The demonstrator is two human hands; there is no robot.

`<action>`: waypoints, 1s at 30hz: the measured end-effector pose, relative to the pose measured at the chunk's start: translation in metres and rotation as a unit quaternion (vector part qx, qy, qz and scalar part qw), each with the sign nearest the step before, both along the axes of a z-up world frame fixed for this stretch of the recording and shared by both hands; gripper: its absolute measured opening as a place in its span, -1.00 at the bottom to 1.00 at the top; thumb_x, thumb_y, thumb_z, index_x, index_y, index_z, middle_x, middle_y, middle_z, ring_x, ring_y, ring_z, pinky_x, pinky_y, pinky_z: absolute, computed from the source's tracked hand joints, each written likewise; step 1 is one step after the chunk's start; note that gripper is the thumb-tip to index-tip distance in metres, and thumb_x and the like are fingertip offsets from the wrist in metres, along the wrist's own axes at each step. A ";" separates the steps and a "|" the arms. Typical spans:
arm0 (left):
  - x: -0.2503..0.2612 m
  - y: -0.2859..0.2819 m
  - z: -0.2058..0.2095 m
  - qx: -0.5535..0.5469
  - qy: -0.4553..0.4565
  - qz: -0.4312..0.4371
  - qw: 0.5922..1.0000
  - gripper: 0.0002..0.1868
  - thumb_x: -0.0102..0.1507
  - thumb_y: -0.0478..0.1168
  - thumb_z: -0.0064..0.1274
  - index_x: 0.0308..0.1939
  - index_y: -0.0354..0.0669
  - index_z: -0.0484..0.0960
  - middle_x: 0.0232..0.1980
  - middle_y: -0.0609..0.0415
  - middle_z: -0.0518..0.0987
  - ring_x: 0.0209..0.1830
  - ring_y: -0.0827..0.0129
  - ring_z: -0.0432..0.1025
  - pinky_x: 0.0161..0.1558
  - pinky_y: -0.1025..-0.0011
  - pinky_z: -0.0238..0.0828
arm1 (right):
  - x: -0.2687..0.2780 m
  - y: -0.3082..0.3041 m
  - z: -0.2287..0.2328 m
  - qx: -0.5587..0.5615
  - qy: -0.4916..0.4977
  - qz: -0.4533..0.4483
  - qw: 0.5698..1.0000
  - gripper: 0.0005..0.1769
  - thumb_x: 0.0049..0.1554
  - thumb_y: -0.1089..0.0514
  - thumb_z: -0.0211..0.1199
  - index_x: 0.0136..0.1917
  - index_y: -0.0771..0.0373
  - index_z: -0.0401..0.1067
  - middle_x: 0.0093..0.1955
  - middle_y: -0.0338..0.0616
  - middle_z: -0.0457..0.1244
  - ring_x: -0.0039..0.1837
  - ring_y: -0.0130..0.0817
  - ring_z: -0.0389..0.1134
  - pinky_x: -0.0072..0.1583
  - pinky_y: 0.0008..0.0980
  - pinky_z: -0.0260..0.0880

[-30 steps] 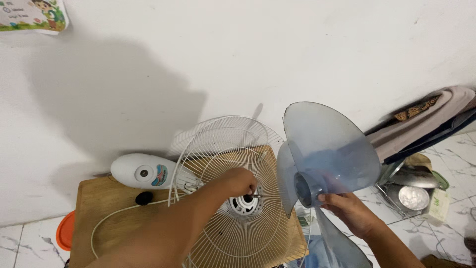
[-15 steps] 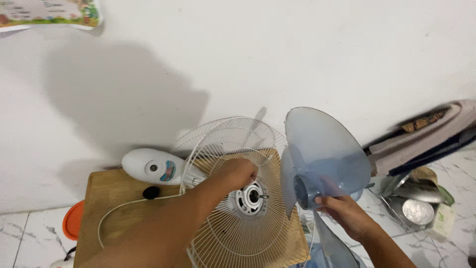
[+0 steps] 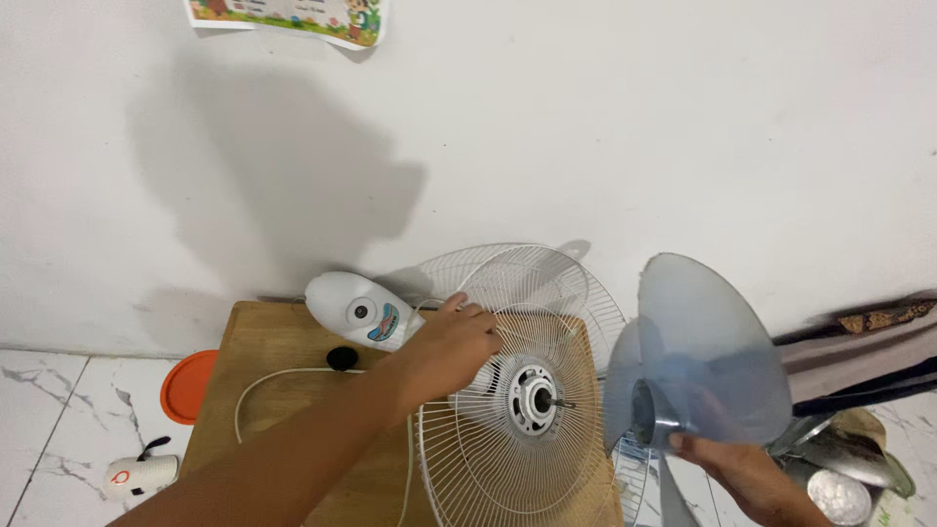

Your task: The person assembles a standing fan by hand. They first secure the central hub, then attach the fan blades to the motor shaft, and finally fasten the blades with a cap.

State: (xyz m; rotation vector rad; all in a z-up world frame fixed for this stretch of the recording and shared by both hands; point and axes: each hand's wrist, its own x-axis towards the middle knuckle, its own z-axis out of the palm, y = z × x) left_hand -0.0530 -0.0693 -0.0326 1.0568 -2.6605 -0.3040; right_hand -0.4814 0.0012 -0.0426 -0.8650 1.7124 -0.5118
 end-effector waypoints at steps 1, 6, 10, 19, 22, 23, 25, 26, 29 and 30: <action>0.004 0.002 0.004 0.002 -0.005 0.012 1.000 -0.76 0.16 -0.43 0.07 -0.14 -0.13 0.73 0.25 -0.07 0.51 0.42 0.07 0.23 0.53 -0.14 -0.09 | 0.009 -0.006 0.003 -0.009 0.018 0.009 1.000 0.12 -0.10 0.00 0.47 0.59 0.17 -0.03 0.51 0.14 0.11 0.51 0.05 0.20 0.46 0.05 0.21; 0.024 0.011 0.017 0.110 -0.006 0.062 0.992 -0.63 0.19 -0.23 0.19 0.09 -0.14 0.66 0.57 -0.18 0.04 0.65 -0.03 -0.28 0.50 -0.22 -0.36 | 0.053 -0.021 0.009 -0.037 0.083 0.066 0.994 0.05 -0.11 0.10 0.52 0.53 0.13 0.02 0.46 0.08 0.16 0.42 0.02 0.32 0.38 0.00 0.37; 0.026 0.015 0.014 0.118 0.047 0.087 0.988 -0.57 0.22 -0.22 0.18 0.17 -0.16 0.59 0.61 -0.22 -0.09 0.64 -0.21 -0.38 0.48 -0.23 -0.21 | 0.064 -0.008 0.013 -0.036 0.111 0.103 0.988 0.01 -0.12 0.18 0.56 0.48 0.09 0.07 0.42 0.04 0.20 0.35 0.00 0.41 0.32 -0.04 0.49; 0.024 0.014 0.012 0.145 0.117 0.105 0.977 -0.47 0.26 -0.41 -0.03 0.34 -0.31 0.41 0.65 -0.21 -0.17 0.61 -0.12 -0.08 0.43 0.06 0.17 | 0.092 -0.009 -0.005 -0.094 0.146 0.166 0.971 0.01 -0.13 0.31 0.55 0.49 0.05 0.11 0.32 0.04 0.24 0.22 -0.07 0.48 0.21 -0.17 0.57; 0.025 0.018 0.017 0.213 0.142 0.139 0.957 -0.48 0.33 -0.37 -0.11 0.41 -0.26 0.31 0.68 -0.15 -0.23 0.46 -0.03 0.22 0.36 0.13 0.28 | 0.097 -0.008 -0.005 -0.090 0.156 0.169 0.969 -0.02 -0.12 0.32 0.56 0.45 0.07 0.12 0.27 0.07 0.26 0.24 -0.09 0.48 0.23 -0.20 0.55; 0.025 0.018 0.019 0.242 0.136 0.150 0.949 -0.45 0.33 -0.36 -0.13 0.43 -0.25 0.25 0.69 -0.13 -0.27 0.39 -0.01 0.30 0.33 0.16 0.34 | 0.098 -0.009 -0.005 -0.088 0.166 0.170 0.967 -0.02 -0.11 0.32 0.57 0.46 0.07 0.12 0.28 0.06 0.25 0.25 -0.09 0.47 0.25 -0.20 0.53; 0.025 0.017 0.020 0.264 0.132 0.165 0.941 -0.41 0.33 -0.34 -0.13 0.46 -0.25 0.17 0.69 -0.13 -0.31 0.33 0.01 0.38 0.26 0.21 0.43 | 0.099 -0.011 -0.003 -0.093 0.169 0.177 0.965 0.01 -0.12 0.33 0.58 0.47 0.07 0.11 0.31 0.01 0.22 0.27 -0.11 0.44 0.28 -0.20 0.51; 0.024 0.016 0.020 0.257 0.134 0.168 0.942 -0.40 0.34 -0.34 -0.12 0.47 -0.26 0.15 0.68 -0.15 -0.31 0.33 0.00 0.37 0.23 0.22 0.46 | 0.100 -0.012 -0.003 -0.100 0.163 0.182 0.964 0.03 -0.14 0.33 0.58 0.48 0.07 0.10 0.34 -0.02 0.20 0.27 -0.12 0.43 0.30 -0.19 0.51; 0.024 0.017 0.017 0.208 0.152 0.163 0.952 -0.40 0.34 -0.34 -0.09 0.46 -0.31 0.17 0.66 -0.19 -0.22 0.28 -0.01 0.41 0.21 0.19 0.45 | 0.100 -0.011 -0.001 -0.081 0.163 0.182 0.966 0.04 -0.12 0.30 0.59 0.50 0.05 0.10 0.35 -0.02 0.24 0.28 -0.09 0.45 0.32 -0.14 0.52; 0.024 0.017 0.016 0.187 0.160 0.158 0.956 -0.41 0.34 -0.34 -0.07 0.46 -0.33 0.19 0.65 -0.20 -0.18 0.26 -0.02 0.43 0.22 0.17 0.43 | 0.099 -0.011 0.000 -0.068 0.167 0.179 0.967 0.03 -0.11 0.29 0.58 0.51 0.04 0.10 0.33 0.00 0.28 0.28 -0.07 0.46 0.32 -0.11 0.53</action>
